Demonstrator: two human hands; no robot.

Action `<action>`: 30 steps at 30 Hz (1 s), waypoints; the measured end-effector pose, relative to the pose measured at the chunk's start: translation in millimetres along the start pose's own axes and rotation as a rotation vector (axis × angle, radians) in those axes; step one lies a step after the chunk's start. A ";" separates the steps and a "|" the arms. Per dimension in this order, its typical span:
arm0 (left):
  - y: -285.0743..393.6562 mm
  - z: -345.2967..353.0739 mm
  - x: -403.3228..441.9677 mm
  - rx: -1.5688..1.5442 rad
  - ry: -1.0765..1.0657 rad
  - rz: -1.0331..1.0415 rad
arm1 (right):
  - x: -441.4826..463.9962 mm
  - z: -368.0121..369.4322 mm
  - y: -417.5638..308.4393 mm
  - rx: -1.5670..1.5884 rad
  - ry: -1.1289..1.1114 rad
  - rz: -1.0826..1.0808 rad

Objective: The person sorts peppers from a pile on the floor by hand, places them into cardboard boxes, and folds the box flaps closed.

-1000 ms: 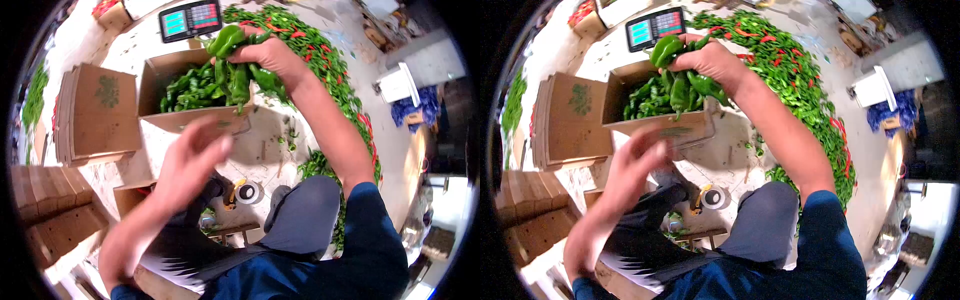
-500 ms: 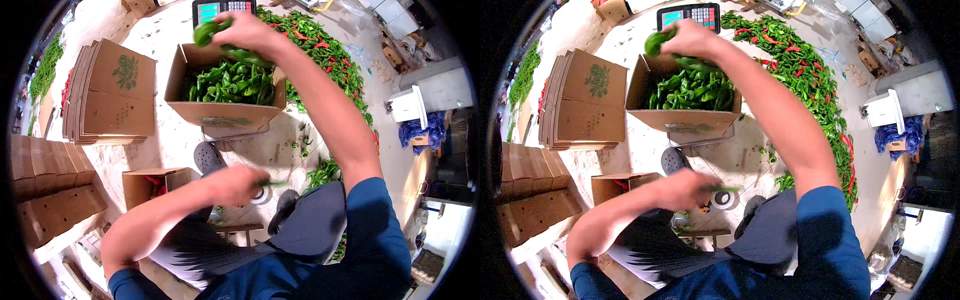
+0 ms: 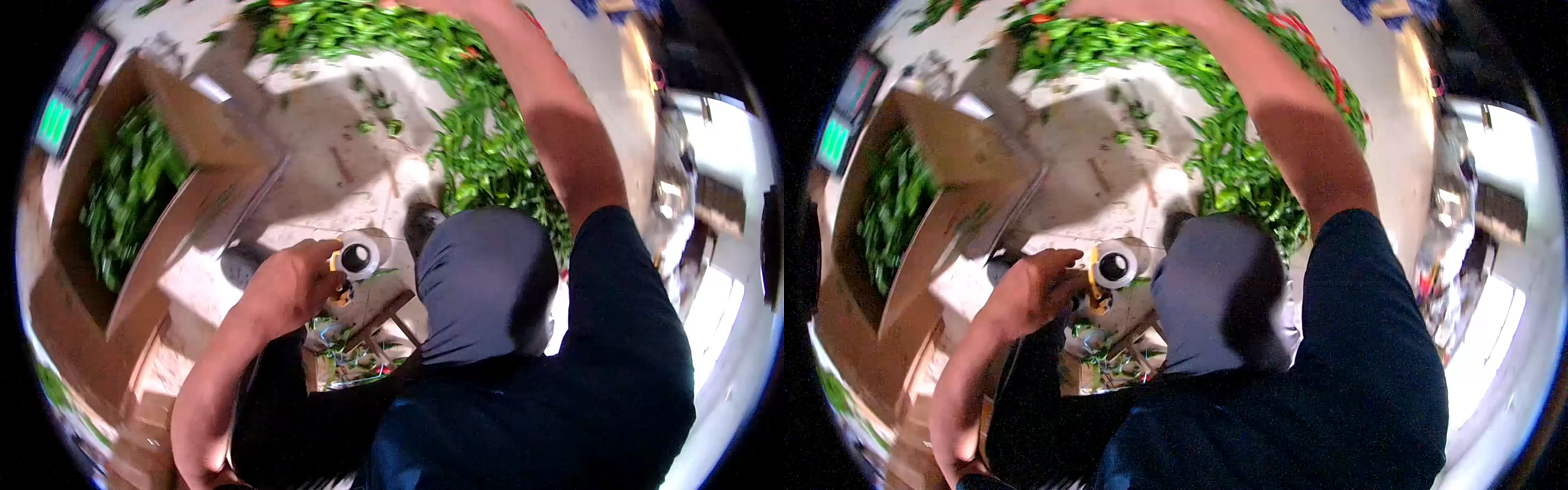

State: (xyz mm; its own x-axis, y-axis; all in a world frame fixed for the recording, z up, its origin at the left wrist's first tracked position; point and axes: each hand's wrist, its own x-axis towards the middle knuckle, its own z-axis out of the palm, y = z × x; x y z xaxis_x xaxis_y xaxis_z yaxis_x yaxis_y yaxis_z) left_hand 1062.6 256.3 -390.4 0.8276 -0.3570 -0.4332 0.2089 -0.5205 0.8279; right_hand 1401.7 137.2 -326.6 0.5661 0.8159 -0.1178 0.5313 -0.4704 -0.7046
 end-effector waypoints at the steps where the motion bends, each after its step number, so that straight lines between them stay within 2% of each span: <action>1: -8.6 5.7 25.3 -0.026 0.001 0.027 | -16.3 4.5 75.5 -0.202 0.158 -0.092; 2: -15.3 12.0 53.4 -0.040 -0.054 0.023 | -51.7 -0.1 128.0 -0.271 0.058 0.095; 3: -19.8 18.4 80.7 -0.053 -0.104 0.015 | -97.4 7.1 194.8 -0.340 0.131 0.198; 4: -18.0 25.3 101.9 -0.072 -0.121 -0.008 | -137.9 7.2 217.7 -0.419 0.039 0.428; 6: -22.7 48.0 137.4 -0.142 -0.160 -0.015 | -223.7 26.6 279.7 -0.326 0.043 0.742; 8: -20.0 69.2 159.3 -0.153 -0.203 -0.045 | -301.3 48.6 316.6 -0.287 0.048 0.832; 9: -21.2 82.3 163.8 -0.154 -0.247 -0.061 | -323.5 52.7 307.2 -0.136 0.048 0.992; 11: -23.9 107.2 167.7 -0.132 -0.330 -0.087 | -374.8 77.2 316.7 -0.190 0.130 1.055; 12: -19.4 114.2 170.9 -0.104 -0.394 -0.115 | -410.2 94.7 339.2 -0.144 0.228 1.009; 15: -17.2 144.7 177.3 -0.026 -0.416 -0.187 | -461.6 126.7 305.8 -0.245 0.365 1.191; 16: -17.8 159.1 176.1 -0.050 -0.348 -0.234 | -480.9 136.2 293.1 -0.154 0.428 1.209; 19: -29.8 206.3 179.7 -0.116 -0.315 -0.258 | -526.4 156.5 288.8 -0.189 0.557 1.250; 20: -29.9 219.2 182.2 -0.063 -0.297 -0.229 | -534.9 161.5 290.1 -0.184 0.621 1.183; 22: -60.7 261.2 199.6 -0.265 -0.224 -0.285 | -535.2 164.3 291.9 -0.181 0.600 1.190; 25: -37.0 289.3 224.2 -0.138 -0.138 -0.128 | -502.2 147.5 279.1 -0.304 0.579 1.072; 27: -31.4 308.1 236.8 -0.077 -0.035 0.011 | -474.0 132.8 271.7 -0.221 0.473 1.076; 30: -12.1 317.2 261.5 0.155 0.059 0.120 | -438.1 134.8 293.3 -0.207 0.377 1.234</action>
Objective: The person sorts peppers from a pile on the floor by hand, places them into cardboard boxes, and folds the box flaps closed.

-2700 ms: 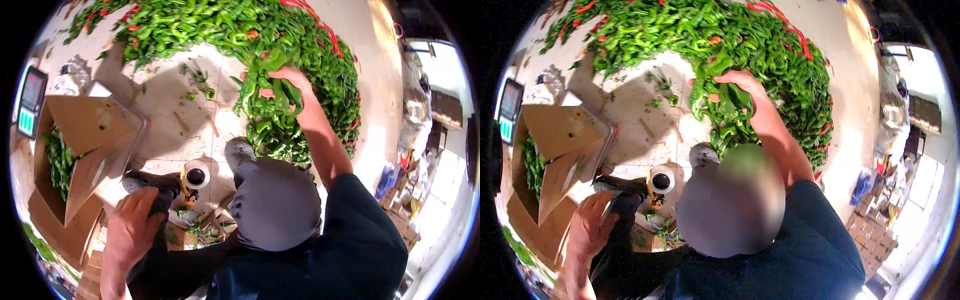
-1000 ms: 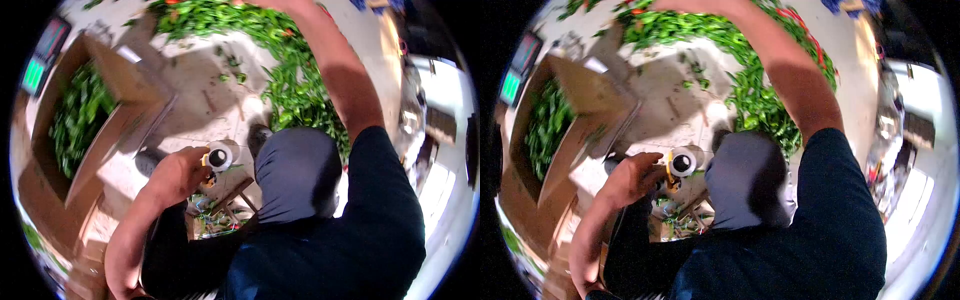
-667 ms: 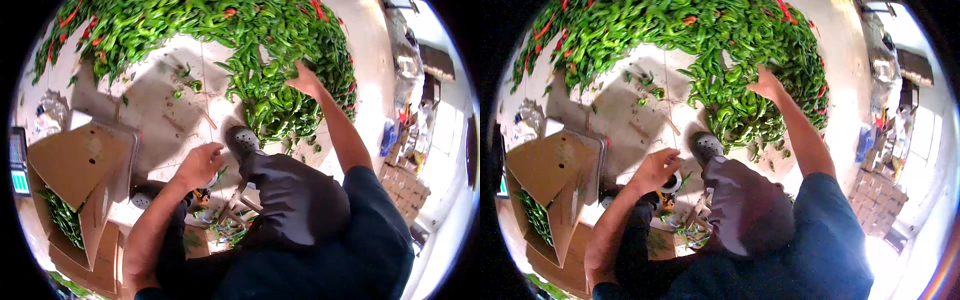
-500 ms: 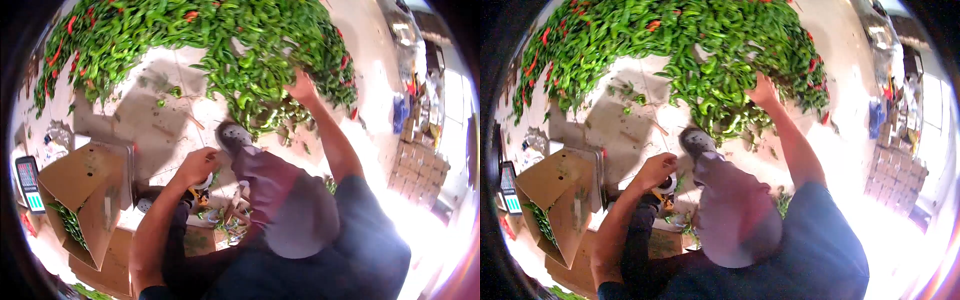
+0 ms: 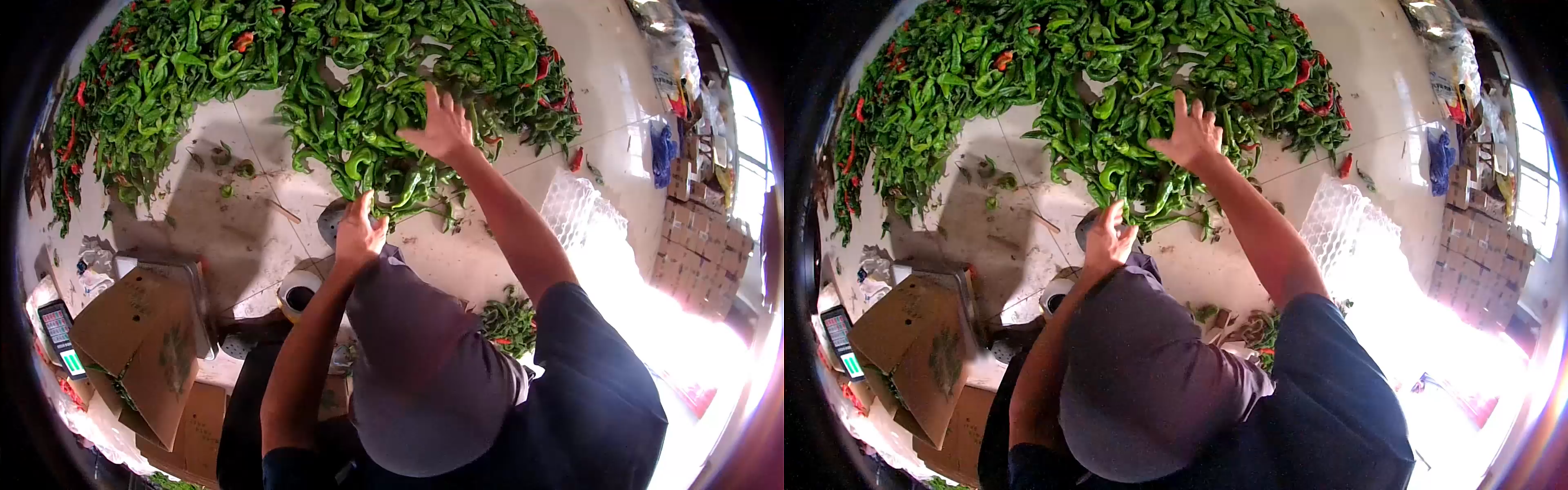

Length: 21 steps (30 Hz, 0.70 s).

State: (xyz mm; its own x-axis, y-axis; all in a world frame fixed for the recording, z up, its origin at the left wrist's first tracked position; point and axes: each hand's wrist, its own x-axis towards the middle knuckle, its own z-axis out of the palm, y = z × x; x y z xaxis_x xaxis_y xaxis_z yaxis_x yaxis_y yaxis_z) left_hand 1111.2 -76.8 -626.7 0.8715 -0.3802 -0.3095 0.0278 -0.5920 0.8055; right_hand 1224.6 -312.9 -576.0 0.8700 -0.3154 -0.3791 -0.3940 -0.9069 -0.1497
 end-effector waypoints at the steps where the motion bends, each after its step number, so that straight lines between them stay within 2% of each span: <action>1: 7.7 -2.2 11.1 0.098 0.026 0.023 | 9.7 4.5 1.2 -0.032 -0.059 0.034; 3: 21.1 -16.5 30.1 0.122 0.046 -0.019 | 25.0 8.7 7.5 -0.103 -0.172 0.107; 6: 8.4 -30.9 57.6 0.220 0.148 0.089 | 13.6 4.5 22.6 -0.151 -0.135 0.129; 7: 7.2 -39.0 65.2 0.206 0.123 0.072 | 12.1 7.5 32.8 -0.155 -0.129 0.145; 9: 10.3 -48.1 76.6 0.121 0.060 -0.006 | 13.5 26.1 54.4 -0.106 -0.046 0.069; 11: 4.4 -43.8 90.8 0.210 0.093 0.028 | 14.6 23.5 48.4 -0.020 -0.001 -0.020; 12: 3.9 -38.8 95.0 0.240 0.110 0.049 | 16.4 22.0 45.5 -0.057 -0.070 -0.030; 17: 32.5 -36.0 129.4 0.511 0.070 0.174 | 30.2 22.7 45.0 -0.043 -0.121 -0.077; 19: 33.9 -32.1 141.2 0.557 -0.020 0.073 | 33.5 23.2 40.0 -0.127 -0.127 -0.056; 21: 29.4 -31.8 145.5 0.598 -0.107 -0.012 | 38.0 26.5 50.9 -0.043 -0.126 -0.062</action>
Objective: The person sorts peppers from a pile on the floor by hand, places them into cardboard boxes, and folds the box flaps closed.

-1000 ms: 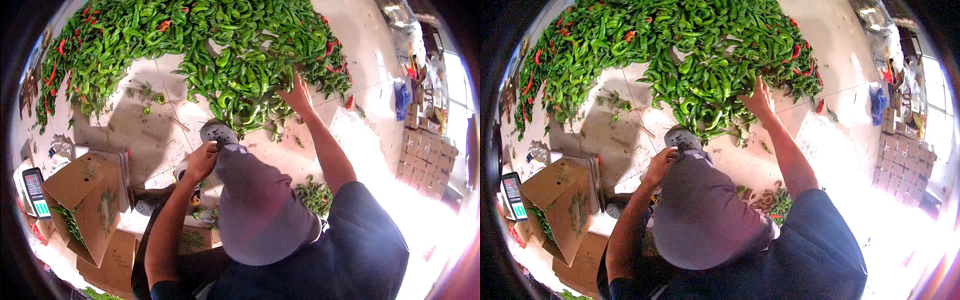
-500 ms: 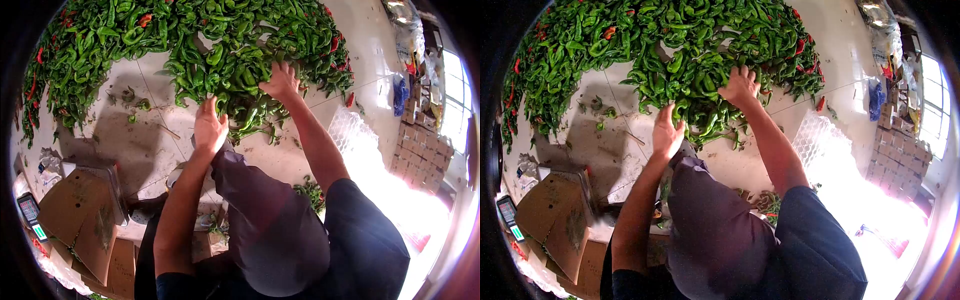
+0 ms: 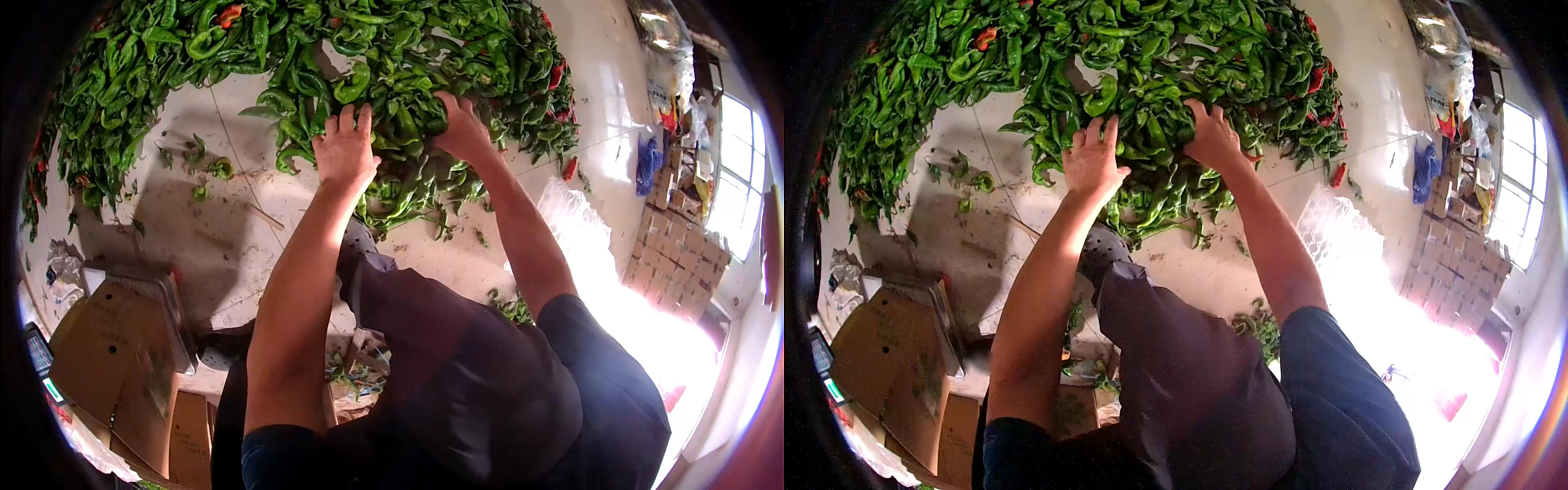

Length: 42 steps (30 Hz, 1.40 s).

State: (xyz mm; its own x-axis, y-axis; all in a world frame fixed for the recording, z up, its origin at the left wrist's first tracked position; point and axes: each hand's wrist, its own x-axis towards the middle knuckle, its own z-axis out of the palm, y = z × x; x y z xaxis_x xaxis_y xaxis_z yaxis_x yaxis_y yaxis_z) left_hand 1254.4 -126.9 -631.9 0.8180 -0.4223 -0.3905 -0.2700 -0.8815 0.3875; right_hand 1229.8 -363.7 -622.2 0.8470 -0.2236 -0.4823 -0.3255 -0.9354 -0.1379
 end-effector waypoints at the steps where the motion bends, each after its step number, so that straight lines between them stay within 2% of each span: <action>1: -3.0 6.1 -3.9 0.013 0.047 -0.024 | -1.4 -1.8 0.7 0.042 0.000 -0.001; 4: -13.7 21.7 -24.8 -0.053 0.000 -0.097 | -26.6 1.8 -2.5 0.049 -0.024 -0.014; 5: -18.5 29.3 -33.5 -0.088 -0.003 -0.100 | -34.5 3.4 -4.8 0.196 -0.038 -0.007; 8: -24.6 39.9 -56.4 -0.285 0.158 -0.041 | -45.1 30.4 4.6 0.461 0.059 -0.210; 10: -27.1 42.6 -54.5 -0.384 0.067 -0.064 | -39.2 41.0 17.1 0.574 -0.008 -0.147; 12: -11.2 19.3 -59.9 -0.192 0.003 -0.134 | -37.3 35.2 28.7 0.591 -0.017 -0.165; 14: -19.2 46.1 -54.0 -0.028 0.062 -0.031 | -34.1 26.8 41.0 0.606 -0.085 -0.119; 17: -25.9 54.6 -37.5 -0.105 0.008 0.007 | -28.5 14.0 52.2 0.479 -0.221 -0.044; 19: -31.3 60.4 -44.5 -0.097 0.034 0.023 | -23.3 20.1 55.4 0.414 -0.161 -0.170; 22: -39.8 55.4 -50.1 -0.251 0.029 0.138 | -26.5 34.0 49.1 0.225 0.029 -0.140; 24: -44.0 48.5 -52.7 -0.296 -0.062 0.111 | -25.8 38.9 53.6 0.272 0.019 -0.155; 32: -58.7 56.1 -50.6 -0.286 -0.054 0.169 | -43.0 29.1 54.9 0.255 0.052 -0.179; 37: -51.2 47.8 -52.5 -0.296 -0.104 0.112 | -52.2 25.4 65.7 0.245 0.110 -0.199; 40: -51.7 46.6 -53.5 -0.316 -0.112 0.102 | -49.4 25.1 72.8 0.347 0.230 -0.241; 41: -52.2 47.0 -53.1 -0.327 -0.107 0.112 | -53.4 21.6 71.7 0.309 0.349 -0.229; 42: -52.6 47.1 -52.5 -0.319 -0.105 0.123 | -55.2 15.6 72.5 0.506 0.348 -0.169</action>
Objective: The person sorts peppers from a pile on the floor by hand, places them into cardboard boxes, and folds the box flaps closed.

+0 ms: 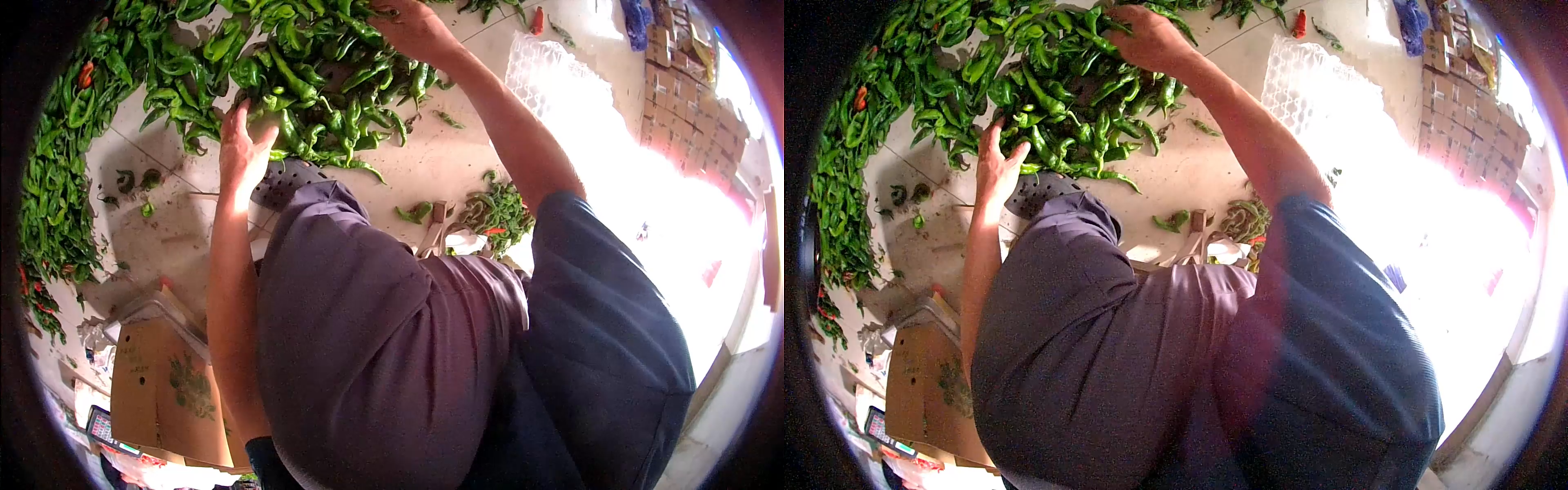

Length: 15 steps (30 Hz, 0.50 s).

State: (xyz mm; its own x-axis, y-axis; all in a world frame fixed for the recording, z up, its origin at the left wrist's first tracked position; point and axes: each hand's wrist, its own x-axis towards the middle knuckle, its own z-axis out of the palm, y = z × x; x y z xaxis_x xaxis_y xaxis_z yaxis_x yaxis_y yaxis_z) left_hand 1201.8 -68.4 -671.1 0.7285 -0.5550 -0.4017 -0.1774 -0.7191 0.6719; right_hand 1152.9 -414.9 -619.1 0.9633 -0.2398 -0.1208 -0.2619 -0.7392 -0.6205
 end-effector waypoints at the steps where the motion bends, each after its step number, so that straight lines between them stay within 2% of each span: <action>1: -0.2 0.0 0.3 0.008 0.001 0.012 | 1.6 -8.7 -5.8 0.181 0.035 0.088; 2: 1.0 -0.7 0.7 0.015 0.002 0.024 | 2.2 -14.7 -7.4 0.362 0.070 0.174; 3: 2.5 -0.9 1.1 0.022 0.003 0.018 | 2.1 4.3 36.4 0.695 0.050 0.016; 6: 1.9 0.3 1.1 0.039 0.003 0.013 | -2.5 -30.6 13.3 0.740 0.051 0.353; 8: -4.2 2.5 1.9 0.043 -0.002 0.026 | -3.7 -32.4 1.9 0.858 0.115 0.407; 13: -10.0 7.6 0.9 0.020 0.039 0.044 | -15.3 -30.0 -2.7 0.897 0.095 0.358; 15: -6.9 6.8 0.9 0.009 0.030 0.012 | -19.5 -26.6 0.0 1.009 0.101 0.298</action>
State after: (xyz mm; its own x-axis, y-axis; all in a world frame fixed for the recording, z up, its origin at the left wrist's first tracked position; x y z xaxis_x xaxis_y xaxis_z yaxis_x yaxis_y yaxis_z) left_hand 1199.1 -66.8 -680.3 0.7458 -0.5510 -0.3744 -0.1920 -0.7160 0.6712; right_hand 1132.5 -427.0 -596.1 0.8466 -0.4110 -0.3382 -0.2717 0.2126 -0.9386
